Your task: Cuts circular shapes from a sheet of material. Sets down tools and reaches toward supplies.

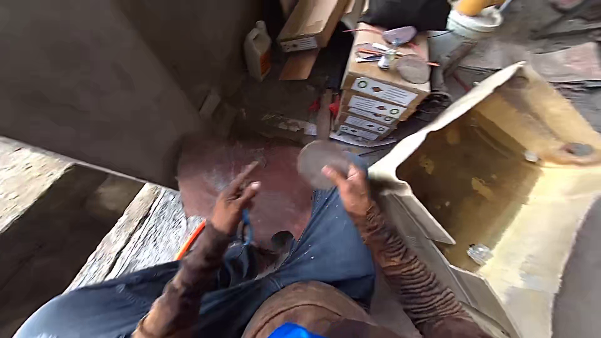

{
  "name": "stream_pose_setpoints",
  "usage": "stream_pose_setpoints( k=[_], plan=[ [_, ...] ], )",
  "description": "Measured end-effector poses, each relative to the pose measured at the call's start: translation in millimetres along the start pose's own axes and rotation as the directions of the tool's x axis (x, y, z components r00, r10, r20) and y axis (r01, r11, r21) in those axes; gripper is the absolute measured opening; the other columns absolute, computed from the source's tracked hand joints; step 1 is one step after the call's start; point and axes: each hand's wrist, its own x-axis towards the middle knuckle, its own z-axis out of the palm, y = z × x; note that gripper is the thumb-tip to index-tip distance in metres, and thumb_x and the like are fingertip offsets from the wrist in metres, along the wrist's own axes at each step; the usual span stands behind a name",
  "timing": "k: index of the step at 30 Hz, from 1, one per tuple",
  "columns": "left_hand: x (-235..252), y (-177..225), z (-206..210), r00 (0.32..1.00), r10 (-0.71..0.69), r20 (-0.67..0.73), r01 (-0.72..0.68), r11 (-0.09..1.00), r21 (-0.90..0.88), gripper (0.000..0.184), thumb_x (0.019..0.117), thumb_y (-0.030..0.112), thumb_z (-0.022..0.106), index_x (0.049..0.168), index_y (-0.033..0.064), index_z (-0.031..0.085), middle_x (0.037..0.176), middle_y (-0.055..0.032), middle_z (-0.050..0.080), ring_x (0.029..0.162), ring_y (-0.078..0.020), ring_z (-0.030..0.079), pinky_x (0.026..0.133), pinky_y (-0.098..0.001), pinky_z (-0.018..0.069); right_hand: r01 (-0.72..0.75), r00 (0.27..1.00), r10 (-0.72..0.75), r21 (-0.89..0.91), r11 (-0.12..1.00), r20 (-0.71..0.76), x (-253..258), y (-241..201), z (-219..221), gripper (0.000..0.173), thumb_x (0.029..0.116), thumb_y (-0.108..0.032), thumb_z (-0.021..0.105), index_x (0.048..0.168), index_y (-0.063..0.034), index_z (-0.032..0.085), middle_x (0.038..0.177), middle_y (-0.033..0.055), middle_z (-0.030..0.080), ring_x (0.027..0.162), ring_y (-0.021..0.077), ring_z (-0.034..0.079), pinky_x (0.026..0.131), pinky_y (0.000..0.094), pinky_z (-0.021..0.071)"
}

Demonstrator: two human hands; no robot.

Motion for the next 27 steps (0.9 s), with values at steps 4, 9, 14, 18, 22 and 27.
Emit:
stream_pose_setpoints(
  k=[4, 9, 14, 18, 22, 27],
  plan=[
    [-17.5, -4.8, -94.3, 0.992, 0.013, -0.122, -0.011, 1.0, 0.018, 0.09, 0.0986, 0.02, 0.061, 0.166, 0.0223, 0.001, 0.106, -0.0014, 0.069, 0.062, -0.0053, 0.058, 0.051, -0.0228, 0.0487, -0.061, 0.934, 0.022, -0.098, 0.993, -0.357, 79.5, -45.5, -120.3, 0.051, 0.0972, -0.035, 0.069, 0.14, -0.0122, 0.052, 0.113, 0.0039, 0.069, 0.087, 0.0146, 0.069, 0.075, 0.0372, 0.0616],
    [-47.4, -34.9, -171.8, 0.865, -0.241, -0.439, 0.135, 0.956, -0.26, 0.046, 0.1071, 0.017, 0.041, 0.153, 0.0115, 0.039, 0.082, 0.0036, 0.066, 0.044, -0.001, 0.046, 0.037, -0.0162, 0.0389, -0.021, 0.747, 0.076, 0.09, 0.996, -0.66, 222.5, -61.6, -216.4, 0.053, 0.1009, -0.02, 0.061, 0.147, -0.006, 0.039, 0.114, 0.0135, 0.062, 0.076, 0.018, 0.067, 0.063, 0.0324, 0.0589],
    [-41.1, -31.6, -181.9, 0.805, -0.285, -0.52, 0.059, 0.911, -0.408, 0.033, 0.1096, 0.019, 0.036, 0.139, 0.0118, 0.049, 0.072, 0.0075, 0.062, 0.045, -0.0004, 0.049, 0.038, -0.0149, 0.0411, -0.51, 0.75, 0.224, -0.328, 0.795, -0.622, 286.0, -34.0, -236.7, 0.084, 0.096, -0.063, 0.059, 0.152, -0.0024, 0.039, 0.129, 0.0181, 0.065, 0.104, 0.0269, 0.068, 0.087, 0.043, 0.0564],
    [-30.8, -17.7, -162.2, 0.758, -0.361, -0.544, 0.275, 0.932, -0.234, 0.025, 0.1022, 0.015, 0.059, 0.125, 0.0068, 0.062, 0.059, 0.009, 0.054, 0.041, -0.0001, 0.044, 0.038, -0.0172, 0.0412, -0.354, 0.772, -0.093, -0.548, 0.758, -0.628, 249.7, -52.9, -198.2, 0.095, 0.0925, -0.063, 0.062, 0.154, 0.0034, 0.033, 0.143, 0.025, 0.055, 0.13, 0.0331, 0.057, 0.11, 0.0493, 0.0456],
    [-39.7, -29.9, -150.7, 0.659, -0.449, -0.604, 0.455, 0.877, -0.156, 0.024, 0.1049, 0.034, 0.056, 0.113, 0.0156, 0.069, 0.075, 0.0042, 0.064, 0.046, -0.0016, 0.041, 0.043, -0.0192, 0.0371, -0.052, 0.996, 0.005, -0.506, 0.861, -0.093, 148.2, -38.2, -74.4, 0.053, 0.1092, -0.048, 0.04, 0.142, -0.0071, 0.049, 0.109, 0.0032, 0.066, 0.085, 0.0063, 0.065, 0.077, 0.0287, 0.0557],
    [16.7, -83.5, -177.5, 0.725, -0.278, -0.63, 0.588, 0.726, 0.357, 0.041, 0.1083, 0.034, 0.045, 0.123, 0.0028, 0.068, 0.105, -0.0234, 0.07, 0.082, -0.0367, 0.066, 0.076, -0.059, 0.0525, -0.062, 0.845, 0.464, -0.813, 0.578, 0.266, 78.5, 84.3, 32.3, 0.077, 0.0921, -0.049, 0.074, 0.15, -0.0059, 0.045, 0.131, 0.027, 0.062, 0.118, 0.045, 0.062, 0.098, 0.0659, 0.0496]
  ],
)
